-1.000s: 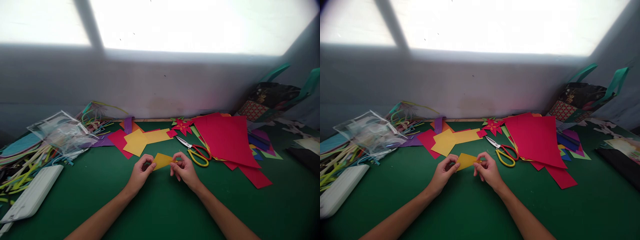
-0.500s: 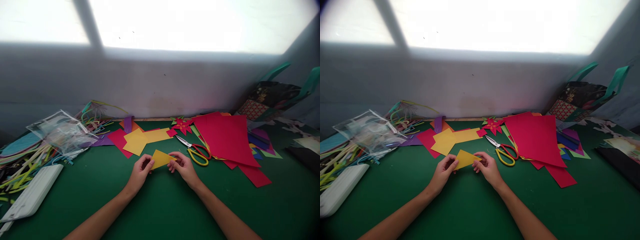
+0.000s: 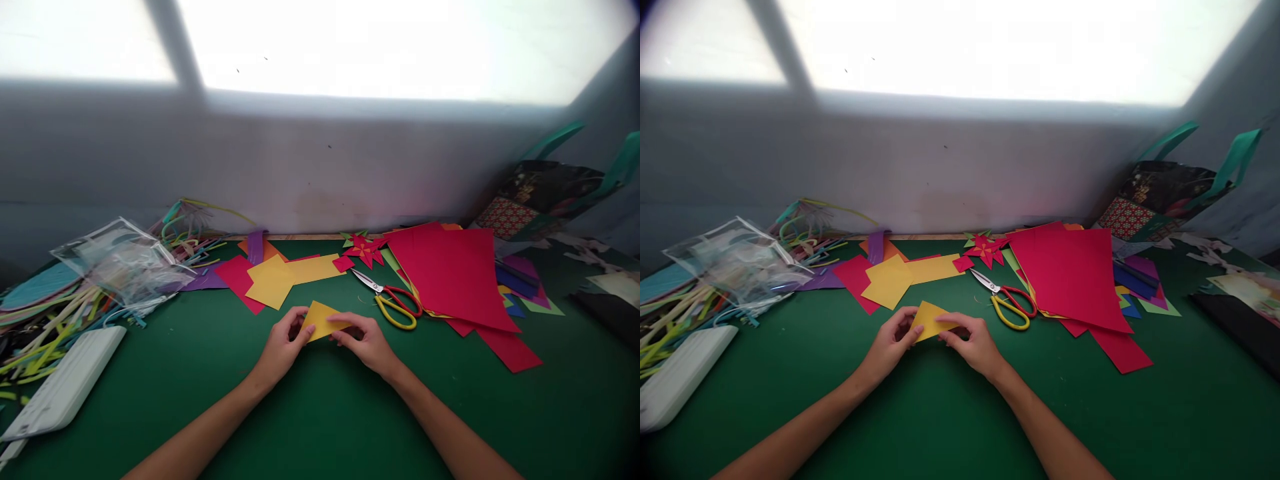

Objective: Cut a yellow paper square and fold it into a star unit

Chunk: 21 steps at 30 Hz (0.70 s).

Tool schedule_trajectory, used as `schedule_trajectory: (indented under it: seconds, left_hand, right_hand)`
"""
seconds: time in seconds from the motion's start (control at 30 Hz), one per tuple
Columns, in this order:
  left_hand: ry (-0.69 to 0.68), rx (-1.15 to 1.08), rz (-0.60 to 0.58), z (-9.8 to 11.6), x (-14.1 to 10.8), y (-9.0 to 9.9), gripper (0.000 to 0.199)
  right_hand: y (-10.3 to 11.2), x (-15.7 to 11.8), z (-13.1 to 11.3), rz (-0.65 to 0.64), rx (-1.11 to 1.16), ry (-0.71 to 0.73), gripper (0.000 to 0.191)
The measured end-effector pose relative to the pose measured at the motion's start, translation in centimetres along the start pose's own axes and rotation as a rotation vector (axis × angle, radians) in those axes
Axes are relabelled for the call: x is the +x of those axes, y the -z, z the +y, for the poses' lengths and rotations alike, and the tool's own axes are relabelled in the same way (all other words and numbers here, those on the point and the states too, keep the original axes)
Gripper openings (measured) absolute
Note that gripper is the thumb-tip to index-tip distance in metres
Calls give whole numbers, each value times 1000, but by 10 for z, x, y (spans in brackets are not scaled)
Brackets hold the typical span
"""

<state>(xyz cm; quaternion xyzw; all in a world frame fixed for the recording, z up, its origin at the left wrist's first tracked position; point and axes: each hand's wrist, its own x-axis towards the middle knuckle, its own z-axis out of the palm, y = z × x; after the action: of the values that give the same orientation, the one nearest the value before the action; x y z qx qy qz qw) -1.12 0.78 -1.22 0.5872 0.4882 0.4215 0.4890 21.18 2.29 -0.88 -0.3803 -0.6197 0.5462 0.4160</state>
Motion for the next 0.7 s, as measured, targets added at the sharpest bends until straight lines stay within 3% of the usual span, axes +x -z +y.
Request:
schedule_trajectory:
  seconds: [0.17, 0.4, 0.6, 0.7]
  left_hand:
    - [-21, -85, 11, 2, -1, 1, 55]
    - [-52, 7, -18, 9, -3, 2, 24]
    - [-57, -6, -27, 4, -3, 1, 18]
    - [-34, -38, -32, 4, -2, 0, 32]
  right_hand:
    - [-1, 1, 5, 55, 61, -16, 18]
    - [3, 1, 5, 66, 49, 3, 23]
    - [8, 5, 6, 146, 74, 2, 47]
    - [10, 6, 11, 130, 14, -34, 31]
